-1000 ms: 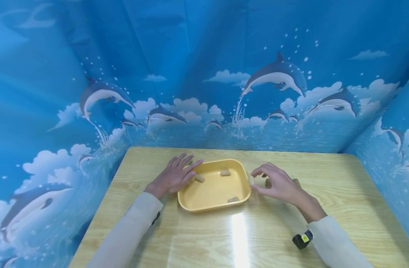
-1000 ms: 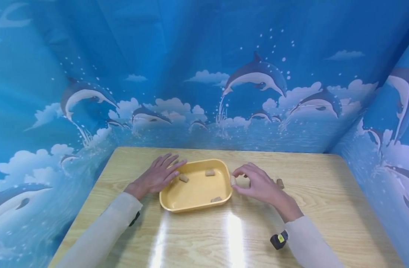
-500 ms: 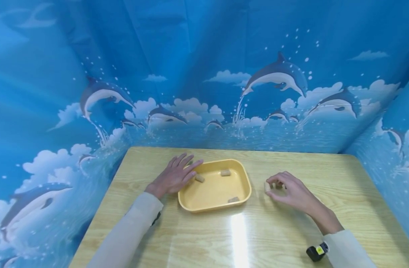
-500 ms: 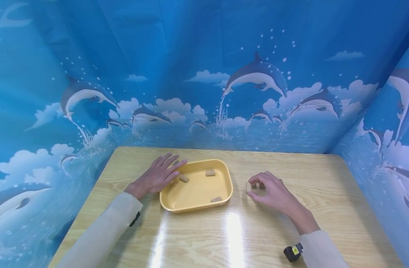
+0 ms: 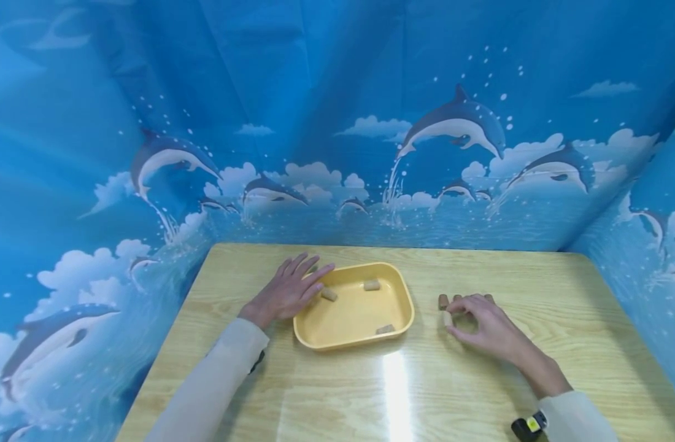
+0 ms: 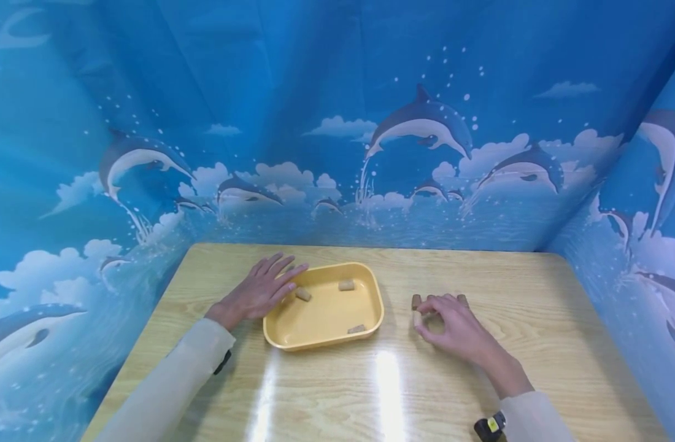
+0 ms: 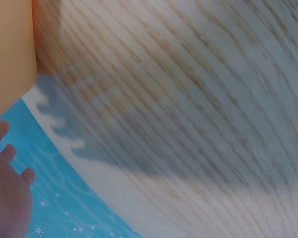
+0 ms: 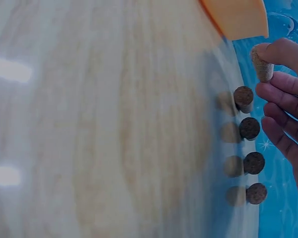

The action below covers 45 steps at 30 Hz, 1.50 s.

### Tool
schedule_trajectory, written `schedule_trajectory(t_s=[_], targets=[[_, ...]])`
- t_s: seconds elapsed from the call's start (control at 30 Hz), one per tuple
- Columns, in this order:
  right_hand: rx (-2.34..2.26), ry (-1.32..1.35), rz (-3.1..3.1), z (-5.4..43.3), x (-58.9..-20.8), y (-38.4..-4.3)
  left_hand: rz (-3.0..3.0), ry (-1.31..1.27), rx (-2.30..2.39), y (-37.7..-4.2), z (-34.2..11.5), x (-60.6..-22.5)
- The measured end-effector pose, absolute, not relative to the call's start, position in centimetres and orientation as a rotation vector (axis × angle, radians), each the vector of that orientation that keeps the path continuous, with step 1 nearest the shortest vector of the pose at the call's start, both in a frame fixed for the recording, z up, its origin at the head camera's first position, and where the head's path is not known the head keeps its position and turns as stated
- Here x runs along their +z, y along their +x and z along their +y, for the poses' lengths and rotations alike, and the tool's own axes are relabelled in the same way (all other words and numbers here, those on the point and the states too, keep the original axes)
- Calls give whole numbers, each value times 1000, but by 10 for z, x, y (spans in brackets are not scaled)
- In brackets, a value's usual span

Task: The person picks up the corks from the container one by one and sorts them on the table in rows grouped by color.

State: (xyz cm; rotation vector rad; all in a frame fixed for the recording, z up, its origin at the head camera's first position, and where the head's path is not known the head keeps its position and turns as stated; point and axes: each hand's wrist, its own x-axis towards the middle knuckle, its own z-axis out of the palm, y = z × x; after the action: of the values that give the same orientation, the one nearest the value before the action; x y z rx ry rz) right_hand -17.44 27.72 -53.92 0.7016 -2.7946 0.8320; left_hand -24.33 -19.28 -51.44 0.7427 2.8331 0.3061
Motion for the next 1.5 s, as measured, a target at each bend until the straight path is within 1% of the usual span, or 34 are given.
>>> schedule_trajectory(t_s=[0.33,0.6,1.5], targets=[[774,704,-2784,281,-551,-173,2834,742,314,-243,-192,-514],[886,645,-2878,283,-553,-172,2835,744,321,-243,-191,-513],[810,648,-2861,280,-560,-168,2842,736,317,-242,-192,-513]])
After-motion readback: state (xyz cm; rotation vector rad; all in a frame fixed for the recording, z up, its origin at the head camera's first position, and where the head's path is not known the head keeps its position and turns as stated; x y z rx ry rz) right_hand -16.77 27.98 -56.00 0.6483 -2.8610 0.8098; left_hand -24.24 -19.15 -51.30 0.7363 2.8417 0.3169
